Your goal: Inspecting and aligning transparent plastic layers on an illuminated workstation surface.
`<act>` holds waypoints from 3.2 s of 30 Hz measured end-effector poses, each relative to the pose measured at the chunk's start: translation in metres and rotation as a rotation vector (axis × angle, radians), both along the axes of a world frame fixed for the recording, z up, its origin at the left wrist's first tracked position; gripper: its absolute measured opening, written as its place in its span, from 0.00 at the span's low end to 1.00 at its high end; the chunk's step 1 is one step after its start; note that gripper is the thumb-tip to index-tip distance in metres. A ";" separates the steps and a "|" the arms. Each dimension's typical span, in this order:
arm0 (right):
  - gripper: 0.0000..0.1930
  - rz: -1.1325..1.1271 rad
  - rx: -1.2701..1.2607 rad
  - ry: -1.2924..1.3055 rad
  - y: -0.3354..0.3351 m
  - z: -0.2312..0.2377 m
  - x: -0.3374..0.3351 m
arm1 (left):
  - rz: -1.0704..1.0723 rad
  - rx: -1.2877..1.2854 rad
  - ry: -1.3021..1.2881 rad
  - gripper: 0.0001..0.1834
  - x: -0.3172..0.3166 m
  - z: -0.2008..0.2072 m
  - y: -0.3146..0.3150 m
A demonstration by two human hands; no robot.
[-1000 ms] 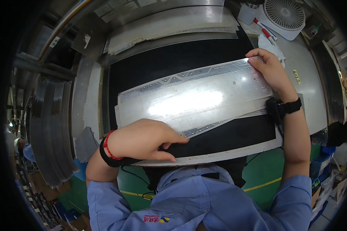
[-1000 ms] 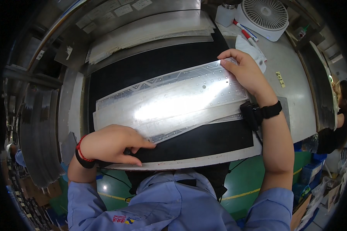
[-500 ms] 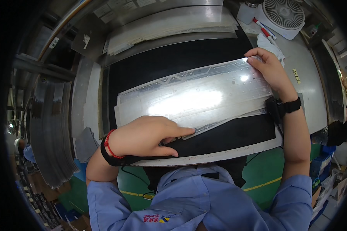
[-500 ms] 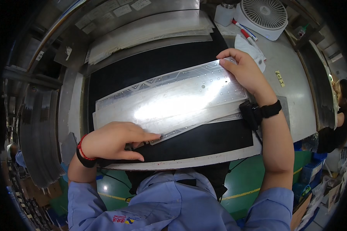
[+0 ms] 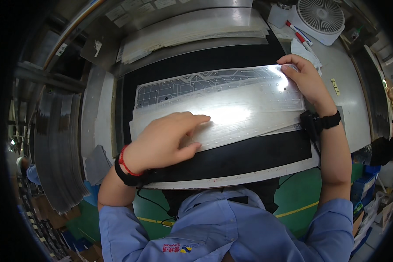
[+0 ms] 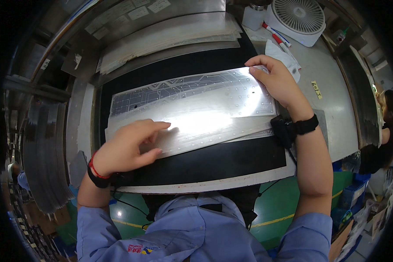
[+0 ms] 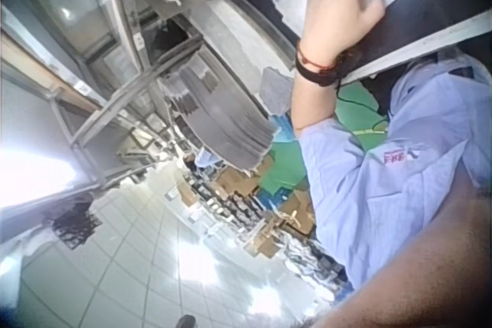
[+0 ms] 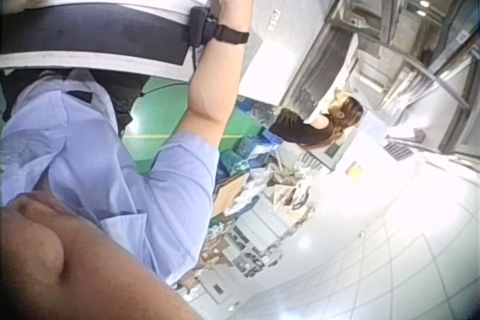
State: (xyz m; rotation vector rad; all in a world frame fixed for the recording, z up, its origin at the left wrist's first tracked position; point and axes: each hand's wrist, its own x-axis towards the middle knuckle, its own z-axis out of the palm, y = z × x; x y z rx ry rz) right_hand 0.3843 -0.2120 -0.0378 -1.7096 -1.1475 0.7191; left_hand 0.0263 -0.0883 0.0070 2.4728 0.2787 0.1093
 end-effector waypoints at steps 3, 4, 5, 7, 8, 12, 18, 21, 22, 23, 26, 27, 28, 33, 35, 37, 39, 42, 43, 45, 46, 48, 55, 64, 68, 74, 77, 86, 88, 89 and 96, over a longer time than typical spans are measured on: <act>0.10 -0.025 0.008 0.044 -0.001 0.003 -0.001 | 0.196 -0.083 -0.058 0.05 -0.004 0.008 0.028; 0.10 -0.022 0.019 0.089 -0.002 0.003 0.001 | 0.252 0.014 -0.131 0.03 -0.008 0.007 0.045; 0.10 -0.016 0.031 0.135 -0.001 0.002 0.002 | 0.380 -0.058 -0.261 0.05 -0.014 -0.004 0.063; 0.10 -0.044 0.081 0.115 0.001 0.003 0.004 | 0.565 0.071 -0.420 0.11 -0.028 -0.022 0.108; 0.10 -0.061 0.104 0.102 0.000 0.002 0.004 | 0.697 -0.054 -0.415 0.13 -0.031 -0.031 0.125; 0.10 -0.149 0.155 0.115 0.000 -0.002 0.010 | 0.826 -0.699 -0.373 0.19 -0.039 -0.038 0.147; 0.11 -0.235 0.158 0.188 0.001 -0.005 0.017 | 0.603 -0.766 -0.200 0.16 -0.034 -0.043 0.144; 0.13 -0.223 0.143 0.221 0.001 -0.005 0.018 | 0.606 -0.772 -0.219 0.14 -0.033 -0.043 0.144; 0.14 -0.216 0.144 0.227 0.001 -0.005 0.017 | 0.614 -0.796 -0.249 0.14 -0.036 -0.045 0.147; 0.14 -0.209 0.146 0.233 0.001 -0.004 0.017 | 0.622 -0.820 -0.279 0.14 -0.038 -0.047 0.150; 0.17 -0.229 0.153 0.312 0.001 -0.001 0.013 | 0.654 -0.872 -0.417 0.14 -0.043 -0.049 0.157; 0.17 -0.240 0.148 0.300 0.001 0.000 0.012 | 0.674 -0.880 -0.457 0.14 -0.045 -0.050 0.160; 0.17 -0.252 0.142 0.289 0.001 0.001 0.012 | 0.693 -0.889 -0.497 0.14 -0.046 -0.052 0.163; 0.17 -0.212 0.118 -0.031 0.000 -0.008 0.019 | 0.807 -0.920 -0.708 0.16 -0.039 -0.043 0.156; 0.16 -0.126 0.096 -0.297 -0.003 -0.011 0.019 | 0.820 -0.944 -0.748 0.17 -0.036 -0.044 0.156; 0.15 0.022 0.056 -0.362 -0.003 -0.004 0.012 | 0.804 -0.946 -0.723 0.19 -0.040 -0.044 0.158; 0.14 0.135 0.001 -0.419 -0.004 0.004 0.007 | 0.749 -0.932 -0.631 0.22 -0.048 -0.046 0.162; 0.09 0.206 -0.071 -0.440 -0.004 0.004 0.011 | 0.761 -0.915 -0.577 0.22 -0.046 -0.047 0.159; 0.08 0.164 -0.039 -0.353 -0.005 0.000 0.013 | 0.734 -0.923 -0.544 0.22 -0.046 -0.047 0.159; 0.05 0.082 0.025 -0.178 -0.005 -0.005 0.013 | 0.682 -0.936 -0.477 0.22 -0.044 -0.046 0.156; 0.04 0.028 -0.004 -0.133 -0.004 -0.002 0.012 | 0.685 -0.889 -0.431 0.24 -0.043 -0.044 0.152; 0.05 -0.012 0.055 -0.109 -0.002 -0.005 0.015 | 0.668 -0.927 -0.369 0.25 -0.040 -0.037 0.146; 0.06 -0.087 0.066 0.011 -0.001 -0.006 0.019 | 0.620 -0.887 -0.201 0.22 -0.041 -0.040 0.144; 0.07 -0.181 0.061 0.118 -0.002 -0.004 0.018 | 0.623 -0.806 -0.244 0.13 -0.038 -0.041 0.144; 0.09 -0.168 0.062 0.130 -0.002 0.002 0.012 | 0.641 -0.787 -0.327 0.12 -0.041 -0.050 0.154; 0.19 -0.200 0.100 0.174 -0.001 0.002 0.015 | 0.681 -0.881 -0.528 0.11 -0.051 -0.058 0.168; 0.20 -0.207 0.068 0.164 0.002 0.008 0.002 | 0.723 -0.921 -0.592 0.14 -0.061 -0.064 0.181; 0.20 0.318 -0.066 -0.446 -0.009 0.013 0.001 | 0.690 -0.924 -0.530 0.22 -0.047 -0.036 0.153; 0.15 0.304 -0.068 -0.411 -0.008 0.011 0.002 | 0.651 -0.891 -0.453 0.21 -0.046 -0.038 0.151; 0.12 0.284 -0.057 -0.390 -0.007 0.010 0.002 | 0.632 -0.875 -0.414 0.21 -0.045 -0.039 0.150; 0.02 0.112 0.034 -0.144 -0.003 0.001 0.006 | 0.618 -0.843 -0.314 0.20 -0.045 -0.040 0.147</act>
